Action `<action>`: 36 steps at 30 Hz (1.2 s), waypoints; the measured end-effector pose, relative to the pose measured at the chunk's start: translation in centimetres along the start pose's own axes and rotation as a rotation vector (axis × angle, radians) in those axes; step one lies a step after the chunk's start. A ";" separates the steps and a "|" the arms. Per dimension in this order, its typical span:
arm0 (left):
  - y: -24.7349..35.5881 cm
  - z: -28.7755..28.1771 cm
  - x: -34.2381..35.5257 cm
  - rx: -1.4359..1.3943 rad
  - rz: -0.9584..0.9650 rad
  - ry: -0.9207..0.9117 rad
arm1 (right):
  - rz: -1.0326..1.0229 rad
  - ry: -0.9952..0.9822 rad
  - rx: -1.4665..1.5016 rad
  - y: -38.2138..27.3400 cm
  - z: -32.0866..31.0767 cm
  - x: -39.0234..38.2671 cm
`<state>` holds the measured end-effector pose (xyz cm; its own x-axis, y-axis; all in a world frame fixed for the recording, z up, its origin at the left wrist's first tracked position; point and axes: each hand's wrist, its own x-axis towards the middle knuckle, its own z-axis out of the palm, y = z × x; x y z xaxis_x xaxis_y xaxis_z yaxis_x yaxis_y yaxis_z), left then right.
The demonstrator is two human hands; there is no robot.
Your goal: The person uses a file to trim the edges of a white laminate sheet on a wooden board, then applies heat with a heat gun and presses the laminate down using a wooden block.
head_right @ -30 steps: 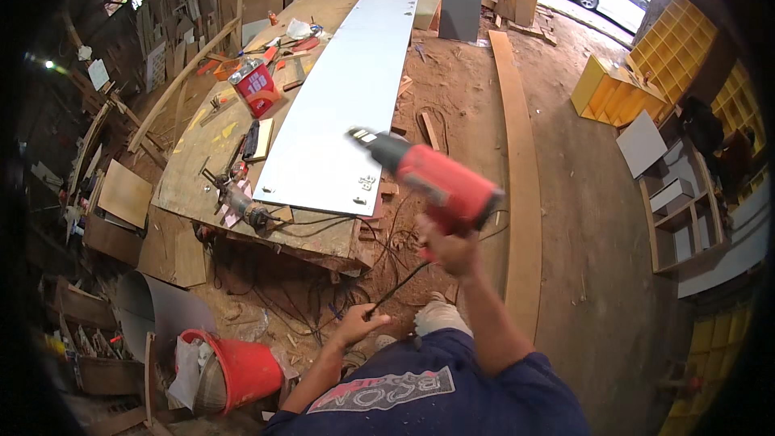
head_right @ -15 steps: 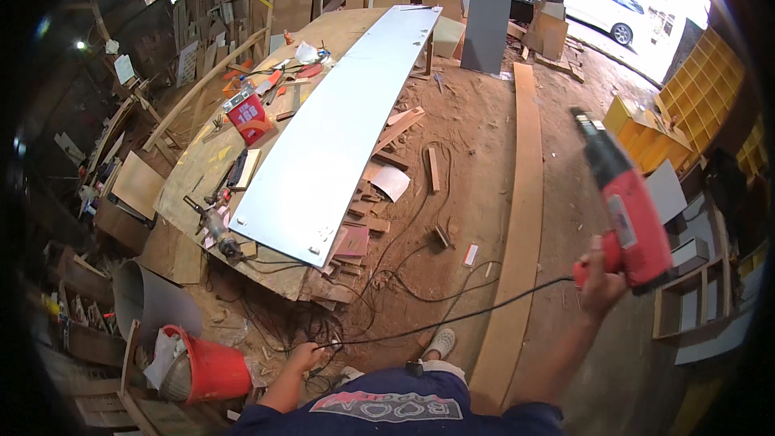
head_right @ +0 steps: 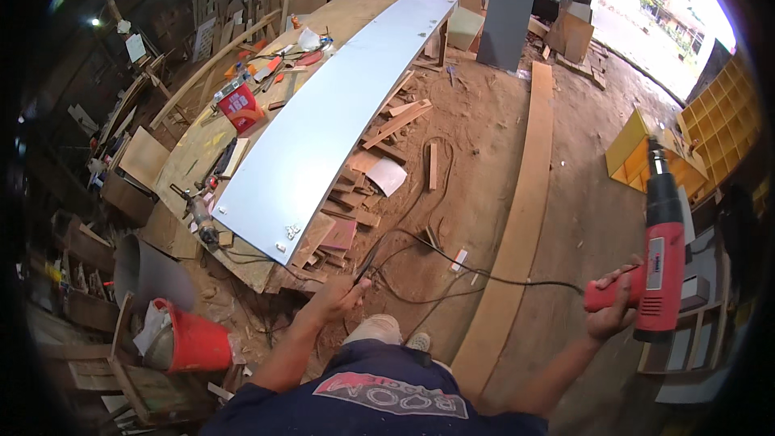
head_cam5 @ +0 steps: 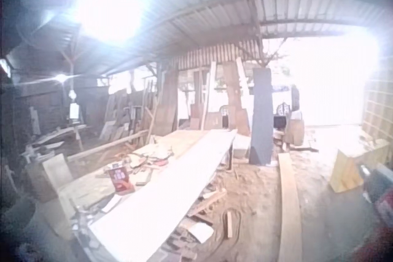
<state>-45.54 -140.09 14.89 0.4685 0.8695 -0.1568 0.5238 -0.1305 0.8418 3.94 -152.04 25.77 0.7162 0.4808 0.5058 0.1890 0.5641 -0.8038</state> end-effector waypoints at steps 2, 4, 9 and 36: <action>2.8 -0.6 3.2 0.021 0.037 0.068 | 0.019 -0.029 0.044 1.4 2.1 0.7; 4.5 -1.7 6.2 0.042 0.029 0.121 | 0.080 -0.092 0.100 3.5 3.1 0.9; -2.3 -1.1 15.9 0.131 0.006 0.240 | 0.210 -0.229 0.121 8.6 5.0 1.4; -13.9 -7.0 54.1 0.375 -0.136 0.891 | 0.605 -0.749 -0.058 52.5 44.6 34.3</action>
<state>-32.45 -87.95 -1.66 -0.2412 0.9100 0.3373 0.7982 -0.0117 0.6023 8.44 -76.02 14.87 0.0924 0.9943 0.0533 -0.0240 0.0557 -0.9982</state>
